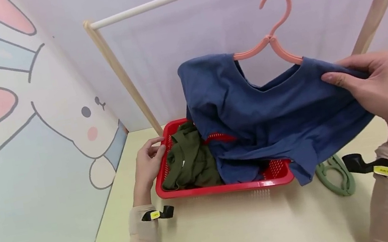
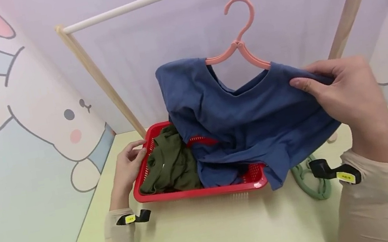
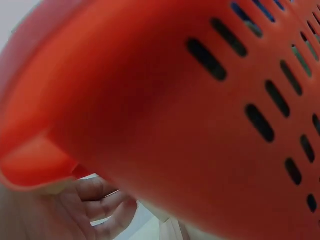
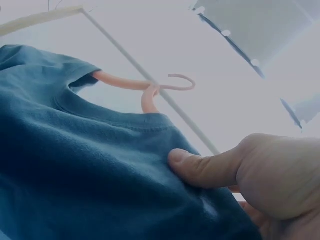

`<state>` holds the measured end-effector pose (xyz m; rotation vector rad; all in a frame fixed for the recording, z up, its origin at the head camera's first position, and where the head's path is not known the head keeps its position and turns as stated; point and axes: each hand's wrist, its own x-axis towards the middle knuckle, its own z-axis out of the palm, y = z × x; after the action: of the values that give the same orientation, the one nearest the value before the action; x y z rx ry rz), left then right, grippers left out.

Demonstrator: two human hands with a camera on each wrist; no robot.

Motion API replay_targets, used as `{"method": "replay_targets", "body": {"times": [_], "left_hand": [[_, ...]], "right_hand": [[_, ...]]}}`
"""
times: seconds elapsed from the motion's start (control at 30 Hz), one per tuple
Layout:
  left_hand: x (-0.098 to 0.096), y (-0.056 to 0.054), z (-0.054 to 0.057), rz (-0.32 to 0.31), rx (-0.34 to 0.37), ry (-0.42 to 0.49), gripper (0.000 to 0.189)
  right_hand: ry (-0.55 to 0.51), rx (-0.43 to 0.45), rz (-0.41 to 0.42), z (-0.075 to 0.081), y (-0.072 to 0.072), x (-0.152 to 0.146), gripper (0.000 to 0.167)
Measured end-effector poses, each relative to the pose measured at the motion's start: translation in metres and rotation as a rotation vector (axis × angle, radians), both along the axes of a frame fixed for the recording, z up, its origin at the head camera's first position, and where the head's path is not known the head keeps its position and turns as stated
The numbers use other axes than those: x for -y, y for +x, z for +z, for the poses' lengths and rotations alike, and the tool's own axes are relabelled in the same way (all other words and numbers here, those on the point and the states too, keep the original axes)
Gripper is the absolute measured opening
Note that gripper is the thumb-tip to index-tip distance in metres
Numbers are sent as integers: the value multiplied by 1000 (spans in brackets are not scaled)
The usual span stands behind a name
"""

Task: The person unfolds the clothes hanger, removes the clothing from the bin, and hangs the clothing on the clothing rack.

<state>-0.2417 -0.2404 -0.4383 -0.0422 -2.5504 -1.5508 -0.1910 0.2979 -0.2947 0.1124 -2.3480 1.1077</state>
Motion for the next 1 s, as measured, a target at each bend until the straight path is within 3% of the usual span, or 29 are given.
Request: {"method": "replay_targets", "body": {"times": [0.23,0.5,0.73,0.8,0.87,1.0], "left_hand": [[0,0,-3,18,48,31,34],[-2,2,-5,-9,78,64,37],[0,4,-3,19,93,32,38],[0,3,-3,18,96,27,39],[0,3,-2,14,99,24,39],[0,3,-2,15,104,28,39]], "right_hand": [[0,20,-51,0,3,4,33],[-1,63,-160,2,9,-1,41],[42,86,-261,18,7,-11,47],[45,86,-283,23,6,-17,32],[2,72,-288,27,5,-23,6],[-141,-3,-306,33,-1,-37,43]]}}
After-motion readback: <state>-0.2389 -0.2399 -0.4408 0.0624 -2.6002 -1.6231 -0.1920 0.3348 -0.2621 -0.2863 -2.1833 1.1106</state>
